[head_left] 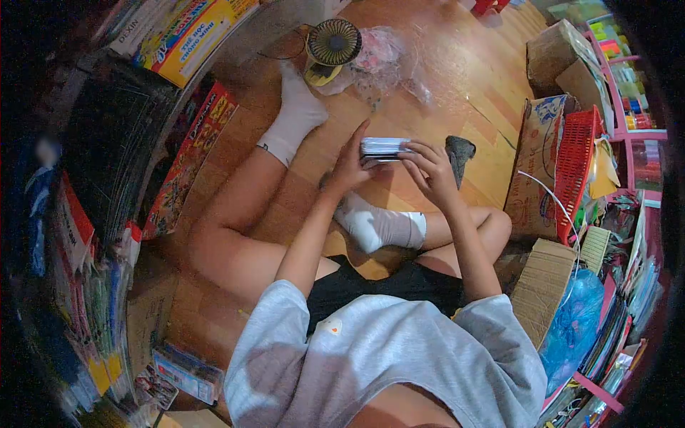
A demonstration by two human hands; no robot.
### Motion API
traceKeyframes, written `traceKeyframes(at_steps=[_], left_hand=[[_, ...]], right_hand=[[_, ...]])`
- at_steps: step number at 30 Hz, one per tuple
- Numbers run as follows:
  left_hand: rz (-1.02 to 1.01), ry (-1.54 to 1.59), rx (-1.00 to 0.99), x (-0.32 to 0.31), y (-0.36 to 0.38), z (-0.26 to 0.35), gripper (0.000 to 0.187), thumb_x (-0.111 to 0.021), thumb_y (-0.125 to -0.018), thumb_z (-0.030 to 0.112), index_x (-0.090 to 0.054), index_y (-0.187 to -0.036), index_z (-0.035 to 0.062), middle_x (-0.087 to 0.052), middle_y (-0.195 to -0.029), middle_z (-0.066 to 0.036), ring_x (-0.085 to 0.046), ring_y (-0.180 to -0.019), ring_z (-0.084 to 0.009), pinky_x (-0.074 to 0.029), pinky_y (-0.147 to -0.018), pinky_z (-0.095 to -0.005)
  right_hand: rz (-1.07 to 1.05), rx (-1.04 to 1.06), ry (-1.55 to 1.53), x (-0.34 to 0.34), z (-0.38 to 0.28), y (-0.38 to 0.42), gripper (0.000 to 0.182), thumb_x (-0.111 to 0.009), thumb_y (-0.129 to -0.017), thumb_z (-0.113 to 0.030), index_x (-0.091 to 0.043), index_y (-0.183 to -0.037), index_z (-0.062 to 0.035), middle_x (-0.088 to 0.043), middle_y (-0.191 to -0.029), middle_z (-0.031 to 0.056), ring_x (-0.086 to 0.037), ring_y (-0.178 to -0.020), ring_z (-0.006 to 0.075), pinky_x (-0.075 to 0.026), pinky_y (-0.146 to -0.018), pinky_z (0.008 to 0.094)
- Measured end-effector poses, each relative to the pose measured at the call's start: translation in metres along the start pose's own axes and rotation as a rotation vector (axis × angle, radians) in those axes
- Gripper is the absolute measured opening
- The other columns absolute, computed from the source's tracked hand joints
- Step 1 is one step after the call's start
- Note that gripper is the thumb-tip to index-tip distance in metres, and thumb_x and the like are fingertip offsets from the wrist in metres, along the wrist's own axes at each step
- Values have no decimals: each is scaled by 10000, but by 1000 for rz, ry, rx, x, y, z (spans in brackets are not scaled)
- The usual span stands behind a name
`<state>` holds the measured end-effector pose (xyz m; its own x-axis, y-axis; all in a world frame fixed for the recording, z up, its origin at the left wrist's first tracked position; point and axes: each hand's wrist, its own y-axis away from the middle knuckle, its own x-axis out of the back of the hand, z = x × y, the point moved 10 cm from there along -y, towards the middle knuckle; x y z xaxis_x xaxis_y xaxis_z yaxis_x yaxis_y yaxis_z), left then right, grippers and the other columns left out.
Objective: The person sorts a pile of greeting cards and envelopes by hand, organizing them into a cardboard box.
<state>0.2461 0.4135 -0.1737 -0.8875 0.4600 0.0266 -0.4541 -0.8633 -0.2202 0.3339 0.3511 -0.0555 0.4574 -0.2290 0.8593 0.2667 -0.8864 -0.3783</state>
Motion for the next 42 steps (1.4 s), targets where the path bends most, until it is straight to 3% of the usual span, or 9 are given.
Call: traceKeyframes(at_steps=[8, 20, 24, 26, 28, 32, 36, 38, 42], left_hand=[[-7, -184, -40, -1, -1, 2, 903, -700, -508, 42, -205, -1260, 108, -501, -944, -156, -513, -855, -263, -412, -751, -333], [-24, -97, 8, -3, -2, -7, 903, -678, -497, 9, -204, -1259, 109, -510, -953, -145, -505, -889, -262, -417, -759, -339], [-16, -2, -6, -3, -1, -7, 843, -679, -522, 38, -246, -1242, 110, -509, -973, -148, -499, -909, -262, -419, -756, -344], [-20, 82, 157, -4, -2, -33, 745, -670, -544, 52, -316, -1198, 102, -518, -949, -137, -507, -888, -272, -420, -745, -344], [-2, -43, 49, 0, -3, -28, 676, -663, -553, 57, -355, -1153, 93, -521, -943, -134, -515, -874, -274, -422, -738, -342], [44, -239, -160, 5, 5, 21, 517, -641, -574, 68, -421, -1041, 76, -533, -917, -125, -531, -849, -277, -424, -729, -337], [-6, -156, -96, -2, 1, 3, 449, -635, -581, 78, -438, -985, 63, -538, -910, -122, -536, -848, -269, -424, -730, -332], [69, -186, -81, 3, 2, -4, 609, -652, -563, 73, -379, -1107, 80, -544, -881, -113, -539, -823, -269, -427, -726, -333], [94, -15, 3, 2, 5, -10, 833, -684, -535, 88, -230, -1234, 90, -527, -899, -130, -530, -825, -280, -430, -716, -340]], right_hand=[[-172, -159, 48, -8, 12, -16, 167, -620, -657, -164, -607, -783, -54, -535, -931, 82, -476, -865, 253, -370, -760, 344], [-186, 52, 296, -15, -15, -17, 148, -583, -593, -178, -595, -717, -99, -457, -1079, 71, -411, -992, 250, -361, -799, 354], [-127, 53, 76, 6, -23, -21, 118, -581, -614, -71, -581, -732, -77, -490, -1042, 87, -444, -971, 267, -387, -784, 354], [-93, 64, -61, 30, -32, -26, 122, -576, -631, -26, -576, -746, -67, -523, -993, 94, -482, -928, 269, -407, -761, 345], [-77, -220, -378, 53, -11, -26, 153, -563, -661, 28, -562, -795, -44, -570, -837, 96, -546, -813, 226, -435, -708, 306], [448, -381, -304, 158, 22, -10, 131, -551, -709, 6, -543, -838, -17, -563, -745, 76, -554, -741, 145, -438, -666, 267], [754, -334, -187, 202, 26, -1, 110, -532, -727, 4, -539, -836, -11, -569, -760, 83, -560, -724, 158, -440, -659, 266], [473, -181, 102, 166, 20, -19, 131, -533, -716, 14, -537, -845, -6, -573, -779, 114, -567, -723, 194, -438, -664, 269], [-15, -159, -50, 47, 33, -31, 155, -508, -752, -11, -512, -907, -6, -561, -810, 99, -542, -781, 170, -431, -696, 264]])
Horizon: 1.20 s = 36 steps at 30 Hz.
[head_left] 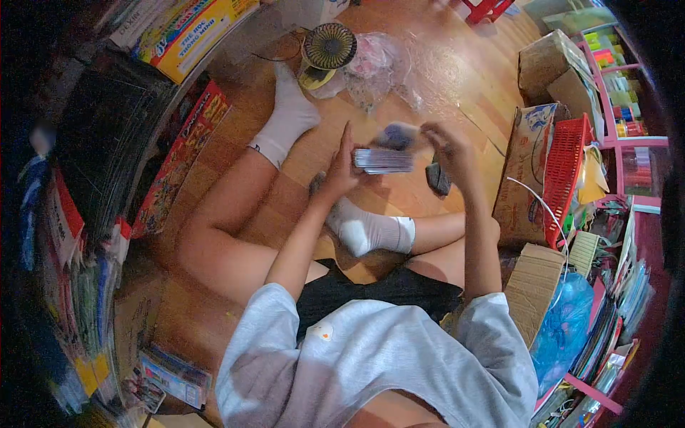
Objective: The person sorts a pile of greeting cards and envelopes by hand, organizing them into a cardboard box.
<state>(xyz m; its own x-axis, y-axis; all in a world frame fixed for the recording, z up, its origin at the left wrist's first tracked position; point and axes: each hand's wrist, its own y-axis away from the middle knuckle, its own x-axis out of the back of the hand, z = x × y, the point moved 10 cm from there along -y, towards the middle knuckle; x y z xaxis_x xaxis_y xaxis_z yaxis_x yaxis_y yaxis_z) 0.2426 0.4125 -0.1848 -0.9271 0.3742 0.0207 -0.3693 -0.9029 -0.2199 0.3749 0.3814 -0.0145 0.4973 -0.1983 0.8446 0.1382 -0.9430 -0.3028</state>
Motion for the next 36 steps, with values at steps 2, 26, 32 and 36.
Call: traceKeyframes(at_steps=[2, 26, 32, 36], left_hand=[[-1, -92, -44, 3, 0, 17, 1026, -713, -489, 101, -66, -1285, 92, -497, -933, -151, -507, -851, -297, -418, -736, -357], [44, -20, -33, 2, 2, 16, 604, -686, -515, 34, -382, -1038, 36, -468, -1035, -120, -475, -960, -235, -389, -803, -312], [24, 47, -65, -5, 1, -7, 331, -633, -572, 20, -431, -833, 40, -523, -800, -69, -516, -778, -177, -407, -679, -286], [61, 37, -149, -3, 3, 5, 281, -628, -578, 28, -437, -782, 49, -532, -775, -65, -515, -754, -163, -407, -657, -285]], right_hand=[[-139, -53, -149, -31, -1, -1, 152, -509, -751, -17, -511, -903, -8, -559, -814, 101, -542, -779, 182, -428, -698, 270], [165, -582, -1408, -149, 77, 51, 780, -133, -767, -617, -363, -1173, 9, -356, -1209, 173, -298, -1147, 245, -174, -969, 339], [156, -641, -1418, -155, 81, 53, 813, -93, -754, -630, -423, -1113, 21, -347, -1223, 149, -253, -1172, 238, -135, -977, 333], [160, -589, -1469, -154, 79, 52, 806, -75, -759, -621, -468, -1053, 17, -366, -1207, 145, -271, -1157, 241, -144, -972, 331]])
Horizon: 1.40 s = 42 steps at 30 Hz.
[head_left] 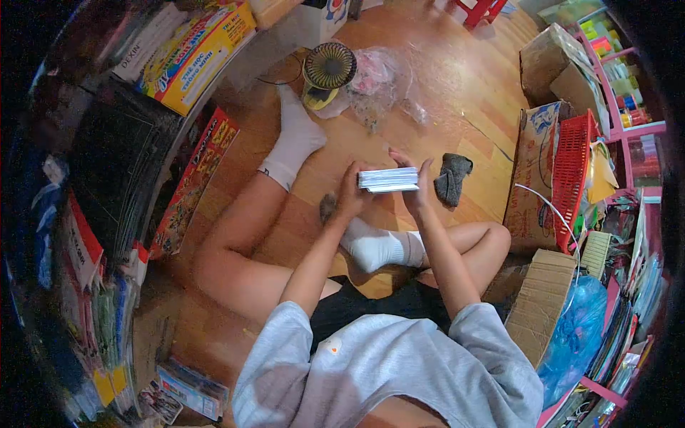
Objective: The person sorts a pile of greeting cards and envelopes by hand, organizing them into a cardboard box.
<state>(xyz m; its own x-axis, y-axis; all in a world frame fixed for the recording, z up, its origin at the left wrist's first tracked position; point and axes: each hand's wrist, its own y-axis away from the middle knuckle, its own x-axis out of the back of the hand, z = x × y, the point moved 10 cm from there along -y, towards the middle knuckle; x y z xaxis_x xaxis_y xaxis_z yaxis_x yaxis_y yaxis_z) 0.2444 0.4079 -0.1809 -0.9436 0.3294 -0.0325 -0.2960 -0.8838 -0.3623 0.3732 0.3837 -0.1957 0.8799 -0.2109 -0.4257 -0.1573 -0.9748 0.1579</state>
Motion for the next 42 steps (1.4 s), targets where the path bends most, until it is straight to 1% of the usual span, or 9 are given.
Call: traceKeyframes(at_steps=[6, 8, 10, 11, 14, 18, 23, 36, 42], left_hand=[[-33, -17, 103, -7, 9, -15, 263, -579, -713, 126, -453, -920, 26, -534, -885, -78, -522, -830, -183, -442, -693, -297], [169, 666, 379, -1, 21, -54, 281, -617, -643, 44, -459, -874, 30, -539, -814, -53, -518, -758, -147, -423, -667, -267], [163, 138, 257, 18, 20, -30, 381, -616, -646, 41, -442, -985, 31, -519, -889, -65, -504, -818, -152, -421, -710, -262], [185, 306, 387, 17, 19, -18, 407, -600, -646, 26, -428, -1014, 31, -509, -921, -72, -495, -860, -167, -415, -744, -274], [174, 707, 538, 1, 30, -4, 431, -564, -644, -2, -409, -1045, 34, -493, -968, -78, -479, -921, -192, -398, -804, -301], [69, 1085, 600, -23, 33, 35, 418, -515, -639, -38, -409, -1035, 41, -480, -997, -78, -469, -946, -213, -377, -845, -338], [-116, 895, 592, -53, 38, 76, 420, -522, -683, 23, -401, -1083, 58, -470, -1066, -59, -422, -1033, -202, -312, -911, -353], [-341, 1084, 380, -85, 7, 219, 313, -449, -787, 180, -454, -1074, 57, -520, -1020, -63, -472, -971, -199, -372, -836, -346], [231, 862, 812, -31, -24, 4, 152, -448, -750, 203, -526, -750, 73, -549, -705, -54, -521, -589, -164, -444, -555, -351]], right_hand=[[49, -11, -136, 13, 14, 4, 821, -77, -755, -627, -454, -1054, 38, -403, -1167, 137, -309, -1135, 217, -181, -956, 329], [22, -14, -93, -2, 0, 11, 827, -72, -750, -634, -418, -1104, 29, -406, -1164, 125, -354, -1100, 199, -209, -944, 310], [-52, 172, 422, -18, -30, 19, 764, -163, -769, -614, -376, -1158, 9, -405, -1163, 121, -373, -1084, 198, -237, -928, 299], [-141, 188, 418, -29, -42, 26, 638, -439, -765, -481, -329, -1207, -35, -403, -1163, 124, -357, -1099, 206, -259, -915, 313], [-215, 257, 703, -67, -91, 61, 692, -650, -660, -279, -309, -1226, -72, -395, -1170, 120, -343, -1109, 219, -283, -901, 329], [-214, 369, 1264, -74, -132, 103, 767, -701, -583, -209, -281, -1219, -129, -499, -1037, 153, -490, -961, 283, -395, -786, 330], [-24, 304, 1158, -26, -136, 144, 445, -690, -590, -192, -508, -976, -65, -580, -791, 129, -572, -704, 254, -443, -606, 309], [238, 411, -18, 17, -203, 210, 432, -629, -668, -73, -440, -1048, 4, -535, -944, 71, -534, -800, 152, -440, -704, 266], [214, 648, -312, 26, -255, 157, 443, -612, -697, -117, -416, -1084, -23, -511, -1006, 75, -532, -837, 189, -453, -714, 304]])
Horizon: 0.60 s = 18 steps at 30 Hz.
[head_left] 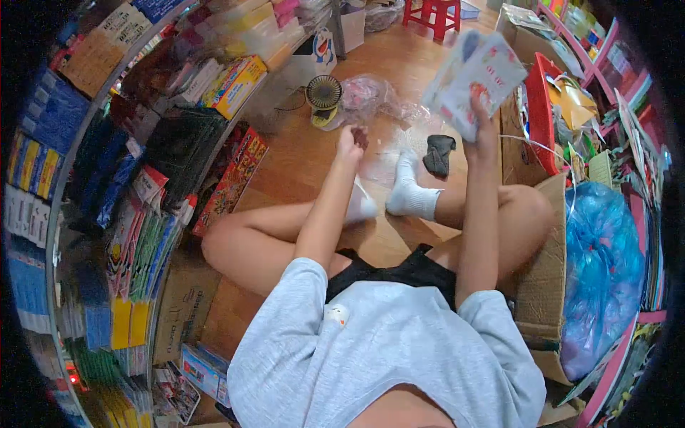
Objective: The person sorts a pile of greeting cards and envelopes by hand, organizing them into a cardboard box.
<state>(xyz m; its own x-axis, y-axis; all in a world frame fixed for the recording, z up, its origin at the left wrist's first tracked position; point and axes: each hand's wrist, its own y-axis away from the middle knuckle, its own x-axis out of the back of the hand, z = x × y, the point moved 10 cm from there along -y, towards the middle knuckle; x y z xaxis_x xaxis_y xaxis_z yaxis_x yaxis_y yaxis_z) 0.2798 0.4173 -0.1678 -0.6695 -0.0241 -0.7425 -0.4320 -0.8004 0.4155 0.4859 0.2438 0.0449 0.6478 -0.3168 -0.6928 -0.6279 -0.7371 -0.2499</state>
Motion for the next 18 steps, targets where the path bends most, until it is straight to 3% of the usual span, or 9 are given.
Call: traceKeyframes(at_steps=[3, 5, 7, 9, 12, 14, 16, 18], left_hand=[[291, -164, -64, 49, -20, 2, 177, -458, -714, 228, -497, -612, 89, -528, -563, -31, -503, -484, -145, -397, -427, -282], [104, -191, -75, 70, -64, 11, 255, -422, -723, 268, -478, -543, 97, -502, -501, -38, -490, -453, -157, -389, -408, -284], [241, 35, -75, 104, -92, 36, 340, -386, -745, 326, -459, -498, 104, -480, -457, -37, -486, -445, -167, -396, -407, -290], [274, -170, -168, 117, -99, 86, 179, -457, -728, 237, -477, -667, 70, -515, -596, -70, -503, -547, -218, -428, -488, -363], [489, -416, -154, 160, -132, 126, 310, -384, -778, 326, -536, -682, 73, -539, -601, -83, -505, -516, -197, -427, -486, -348], [418, -647, -128, 149, -156, 138, 304, -486, -772, 325, -499, -987, 111, -540, -903, -83, -510, -736, -227, -446, -598, -392], [255, -735, 153, 156, -211, 115, 397, -514, -772, 312, -436, -1103, 108, -509, -1016, -74, -505, -825, -212, -450, -690, -391], [-27, -763, 219, 157, -245, 100, 293, -523, -775, 160, -472, -1049, 69, -527, -989, -76, -512, -884, -172, -450, -727, -321]], right_hand=[[86, -16, -163, 5, 29, -36, 384, -592, -720, -148, -436, -1058, -55, -525, -970, 64, -543, -812, 201, -471, -678, 336], [187, -95, -243, 27, 69, -64, 285, -575, -740, -183, -469, -984, -81, -553, -880, 49, -564, -715, 195, -491, -579, 333], [267, -179, -228, 61, 112, -81, 309, -571, -739, -182, -459, -1008, -80, -550, -901, 58, -560, -754, 202, -486, -608, 335], [363, -179, -142, 86, 136, -96, 298, -556, -747, -181, -461, -1010, -75, -556, -891, 75, -559, -780, 211, -483, -625, 339], [308, -251, -127, 141, 184, -145, 289, -543, -758, -180, -461, -1005, -55, -551, -902, 92, -559, -779, 212, -486, -628, 325], [372, -238, -110, 177, 213, -185, 306, -554, -749, -142, -454, -1018, -36, -546, -925, 99, -558, -795, 208, -490, -640, 314], [372, -93, 108, 208, 222, -251, 340, -568, -731, -86, -445, -1043, -38, -537, -960, 92, -553, -819, 205, -491, -654, 314], [375, -27, 84, 218, 244, -309, 366, -577, -717, -46, -439, -1055, -27, -527, -981, 93, -549, -832, 197, -489, -661, 313]])
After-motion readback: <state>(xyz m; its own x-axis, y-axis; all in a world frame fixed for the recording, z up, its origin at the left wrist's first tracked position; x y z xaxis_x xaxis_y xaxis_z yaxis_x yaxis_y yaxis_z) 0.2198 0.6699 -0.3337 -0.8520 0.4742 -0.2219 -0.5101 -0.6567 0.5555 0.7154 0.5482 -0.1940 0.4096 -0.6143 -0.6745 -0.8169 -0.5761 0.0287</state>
